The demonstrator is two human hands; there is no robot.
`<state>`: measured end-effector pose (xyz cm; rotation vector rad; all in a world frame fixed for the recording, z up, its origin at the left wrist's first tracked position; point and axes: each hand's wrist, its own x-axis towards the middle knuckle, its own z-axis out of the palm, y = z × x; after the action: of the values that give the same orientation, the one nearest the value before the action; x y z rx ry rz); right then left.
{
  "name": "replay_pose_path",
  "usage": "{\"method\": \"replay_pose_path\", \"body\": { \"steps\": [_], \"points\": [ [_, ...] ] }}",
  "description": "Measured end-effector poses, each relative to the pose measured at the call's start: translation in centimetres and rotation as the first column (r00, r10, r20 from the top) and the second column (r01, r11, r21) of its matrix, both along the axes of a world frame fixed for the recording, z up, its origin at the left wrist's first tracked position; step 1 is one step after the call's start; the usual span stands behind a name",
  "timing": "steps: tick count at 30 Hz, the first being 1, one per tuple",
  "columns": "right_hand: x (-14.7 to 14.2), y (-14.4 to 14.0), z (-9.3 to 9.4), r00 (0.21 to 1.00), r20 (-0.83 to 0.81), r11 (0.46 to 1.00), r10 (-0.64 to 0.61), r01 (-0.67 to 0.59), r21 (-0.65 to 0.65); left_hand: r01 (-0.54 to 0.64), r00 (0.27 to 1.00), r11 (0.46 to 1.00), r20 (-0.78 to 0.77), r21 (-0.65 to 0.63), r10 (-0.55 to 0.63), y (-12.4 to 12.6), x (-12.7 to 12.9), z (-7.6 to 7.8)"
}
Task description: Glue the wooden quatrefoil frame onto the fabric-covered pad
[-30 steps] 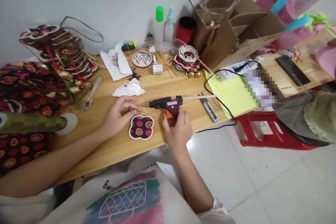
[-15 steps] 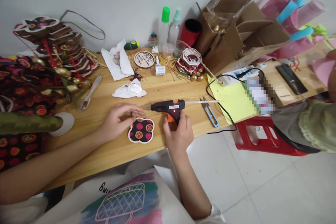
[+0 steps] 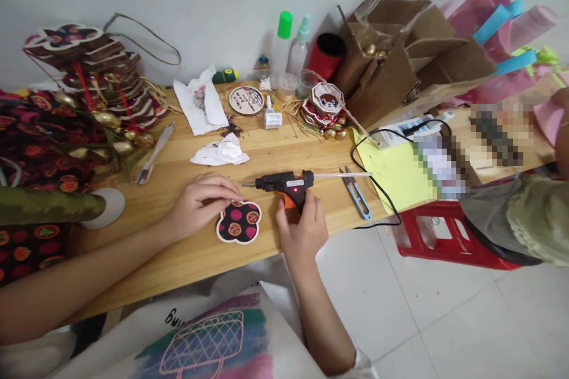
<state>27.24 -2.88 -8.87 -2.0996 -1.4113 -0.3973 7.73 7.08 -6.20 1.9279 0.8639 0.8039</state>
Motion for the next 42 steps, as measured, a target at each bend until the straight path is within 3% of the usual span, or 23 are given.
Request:
{"method": "replay_pose_path", "body": {
  "steps": [13, 19, 42],
  "points": [
    [-0.01, -0.15, -0.12, 0.997, 0.081, 0.998, 0.006, -0.012, 0.069, -0.111, 0.994, 0.993, -0.015, -0.027, 0.110, -0.48, 0.23, -0.07],
    [0.29, -0.12, -0.18, 0.993, 0.103, 0.998, -0.054, 0.056, -0.009, -0.138, 0.990, 0.990, -0.037, -0.023, 0.137, -0.54, 0.22, -0.29],
    [0.33, 0.09, -0.08, 0.997, -0.008, 0.995, -0.082, 0.082, -0.049, -0.159, 0.985, 0.987, -0.077, -0.014, 0.158, -0.56, 0.21, -0.40]
  ]
}}
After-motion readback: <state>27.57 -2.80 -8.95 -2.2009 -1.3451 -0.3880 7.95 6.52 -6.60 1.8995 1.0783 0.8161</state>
